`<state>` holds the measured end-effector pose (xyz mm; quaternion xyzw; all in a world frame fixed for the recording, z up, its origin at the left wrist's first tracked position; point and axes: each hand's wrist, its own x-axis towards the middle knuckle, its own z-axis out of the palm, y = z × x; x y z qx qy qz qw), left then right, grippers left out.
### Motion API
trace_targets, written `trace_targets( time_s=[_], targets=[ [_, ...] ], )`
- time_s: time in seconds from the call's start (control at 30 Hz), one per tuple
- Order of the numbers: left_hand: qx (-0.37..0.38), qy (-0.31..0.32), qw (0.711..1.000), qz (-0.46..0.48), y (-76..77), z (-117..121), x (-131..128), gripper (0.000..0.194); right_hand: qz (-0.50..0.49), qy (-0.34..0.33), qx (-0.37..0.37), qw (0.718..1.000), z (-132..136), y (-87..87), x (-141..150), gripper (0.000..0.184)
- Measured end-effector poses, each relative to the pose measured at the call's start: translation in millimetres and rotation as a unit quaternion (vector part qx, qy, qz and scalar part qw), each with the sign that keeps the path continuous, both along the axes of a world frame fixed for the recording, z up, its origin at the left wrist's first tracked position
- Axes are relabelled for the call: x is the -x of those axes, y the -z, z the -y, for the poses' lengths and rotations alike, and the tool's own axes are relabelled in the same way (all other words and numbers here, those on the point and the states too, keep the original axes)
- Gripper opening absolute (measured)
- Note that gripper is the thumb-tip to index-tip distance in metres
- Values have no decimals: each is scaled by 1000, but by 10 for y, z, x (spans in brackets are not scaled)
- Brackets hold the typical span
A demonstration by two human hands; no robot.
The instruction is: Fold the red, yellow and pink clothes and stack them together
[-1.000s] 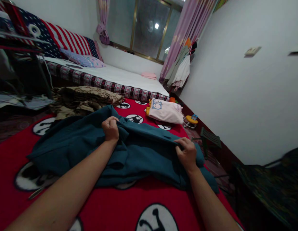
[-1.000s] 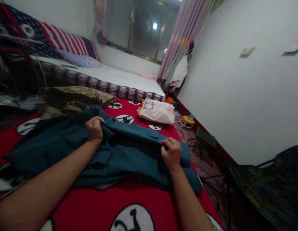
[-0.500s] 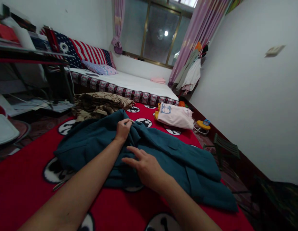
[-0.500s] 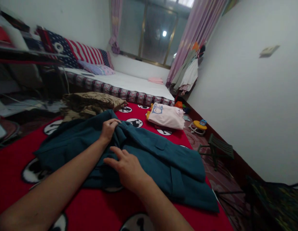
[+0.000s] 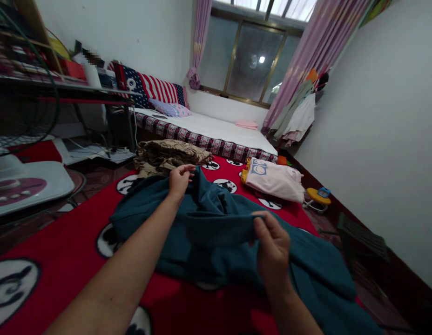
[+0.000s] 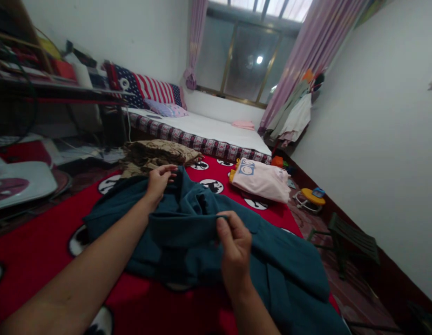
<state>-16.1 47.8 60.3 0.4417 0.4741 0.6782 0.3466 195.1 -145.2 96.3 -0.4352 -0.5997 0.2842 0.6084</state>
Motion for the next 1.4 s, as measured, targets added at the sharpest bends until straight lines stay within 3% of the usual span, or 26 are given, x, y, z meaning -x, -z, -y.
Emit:
trace_targets(
  time_s=[0.1, 0.2, 0.4, 0.6, 0.67, 0.77, 0.83, 0.9, 1.0, 1.03, 1.07, 1.2, 1.3, 1.4],
  targets=[
    [-1, -34, 998, -50, 79, -65, 22, 37, -142, 56, -49, 987, -38, -211, -262, 20],
    [-18, -52, 987, -148, 132, -83, 23, 40, -167, 51, -70, 982, -136, -333, -574, 22],
    [-53, -166, 900, -400, 110, 34, 13, 62, -202, -6, 19, 979, -253, -369, -1061, 25],
    [-5, -100, 850, -516, 55, 92, 12, 83, -100, -78, 52, 991, -129, -406, -1099, 25],
    [15, -86, 854, -513, 19, 85, 39, 86, -94, -87, 61, 990, -117, -414, -1088, 25],
    [45, -72, 873, -481, -52, 75, 114, 72, -178, -18, 72, 981, -184, -418, -1121, 20],
    [77, -88, 878, -465, -96, 75, 174, 50, -250, 51, 61, 965, -270, -420, -1187, 12],
    [117, -121, 865, -473, -122, 83, 224, 35, -347, 118, 37, 930, -356, -420, -1285, 12],
    [166, -135, 822, -528, -115, 105, 256, 34, -512, 210, 38, 832, -434, -387, -1449, 30],
    [179, -125, 809, -547, -106, 112, 256, 35, -543, 226, 44, 807, -446, -362, -1494, 33],
    [187, -110, 798, -563, -99, 120, 253, 35, -552, 232, 49, 800, -453, -333, -1531, 33],
    [179, -36, 751, -634, -138, 151, 239, 46, -498, 208, 56, 840, -459, -228, -1569, 20],
    [121, 58, 722, -678, -236, 178, 210, 58, -503, 231, 84, 829, -443, -225, -1518, 22],
    [36, 154, 711, -685, -299, 182, 144, 43, -523, 236, 93, 814, -426, -242, -1496, 28]
  ],
)
